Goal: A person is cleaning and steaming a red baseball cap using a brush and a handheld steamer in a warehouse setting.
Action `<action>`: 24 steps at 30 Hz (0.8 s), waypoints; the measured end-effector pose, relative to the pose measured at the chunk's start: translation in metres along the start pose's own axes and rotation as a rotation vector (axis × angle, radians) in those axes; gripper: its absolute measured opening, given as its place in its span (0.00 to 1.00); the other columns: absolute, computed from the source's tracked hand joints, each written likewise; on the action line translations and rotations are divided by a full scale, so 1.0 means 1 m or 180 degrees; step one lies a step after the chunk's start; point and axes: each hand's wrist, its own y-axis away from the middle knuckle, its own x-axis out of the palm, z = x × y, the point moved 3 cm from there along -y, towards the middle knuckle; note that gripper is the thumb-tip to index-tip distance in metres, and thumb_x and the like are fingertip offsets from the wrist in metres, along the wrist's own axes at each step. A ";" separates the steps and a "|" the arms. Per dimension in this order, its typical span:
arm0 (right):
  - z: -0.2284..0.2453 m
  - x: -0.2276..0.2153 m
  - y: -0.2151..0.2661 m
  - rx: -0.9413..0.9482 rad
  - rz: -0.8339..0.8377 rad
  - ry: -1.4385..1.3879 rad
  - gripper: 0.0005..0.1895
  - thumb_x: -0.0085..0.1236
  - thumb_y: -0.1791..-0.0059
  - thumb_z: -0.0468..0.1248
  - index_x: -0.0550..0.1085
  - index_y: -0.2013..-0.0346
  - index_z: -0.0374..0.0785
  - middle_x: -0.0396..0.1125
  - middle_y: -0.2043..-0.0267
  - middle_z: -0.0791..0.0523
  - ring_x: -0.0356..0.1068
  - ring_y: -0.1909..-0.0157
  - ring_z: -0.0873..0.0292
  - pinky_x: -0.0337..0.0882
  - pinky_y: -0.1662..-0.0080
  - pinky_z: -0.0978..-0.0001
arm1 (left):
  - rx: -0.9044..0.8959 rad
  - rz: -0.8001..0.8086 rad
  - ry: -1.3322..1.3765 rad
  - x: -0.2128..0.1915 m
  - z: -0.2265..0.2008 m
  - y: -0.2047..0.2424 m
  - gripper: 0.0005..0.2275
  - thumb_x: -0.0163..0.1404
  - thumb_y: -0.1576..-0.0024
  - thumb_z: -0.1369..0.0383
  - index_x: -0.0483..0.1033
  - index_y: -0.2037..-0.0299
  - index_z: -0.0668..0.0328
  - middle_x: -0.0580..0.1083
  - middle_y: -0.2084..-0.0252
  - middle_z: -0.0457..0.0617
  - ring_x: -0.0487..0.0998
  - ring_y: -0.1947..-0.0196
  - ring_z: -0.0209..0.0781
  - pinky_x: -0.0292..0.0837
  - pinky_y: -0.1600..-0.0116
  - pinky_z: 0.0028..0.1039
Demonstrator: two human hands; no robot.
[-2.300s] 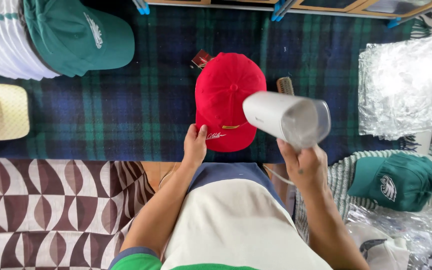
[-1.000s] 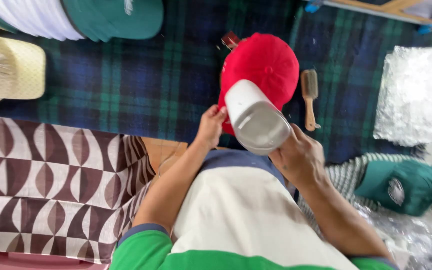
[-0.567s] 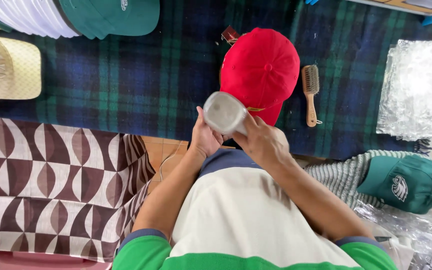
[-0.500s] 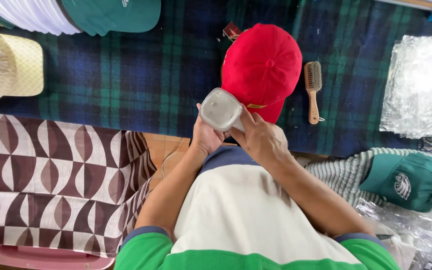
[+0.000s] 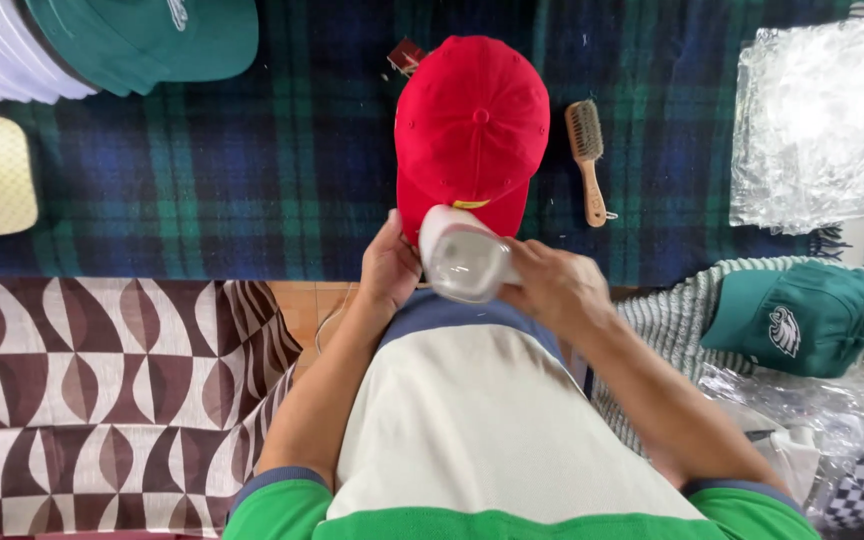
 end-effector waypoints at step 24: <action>0.006 0.012 0.000 0.0080 -0.0012 -0.0311 0.29 0.59 0.56 0.55 0.70 0.46 0.45 0.70 0.60 0.56 0.76 0.64 0.47 0.78 0.63 0.51 | -0.0039 0.0238 -0.0202 -0.043 0.014 -0.028 0.22 0.41 0.39 0.40 0.79 0.58 0.46 0.82 0.66 0.53 0.86 0.66 0.54 0.85 0.60 0.39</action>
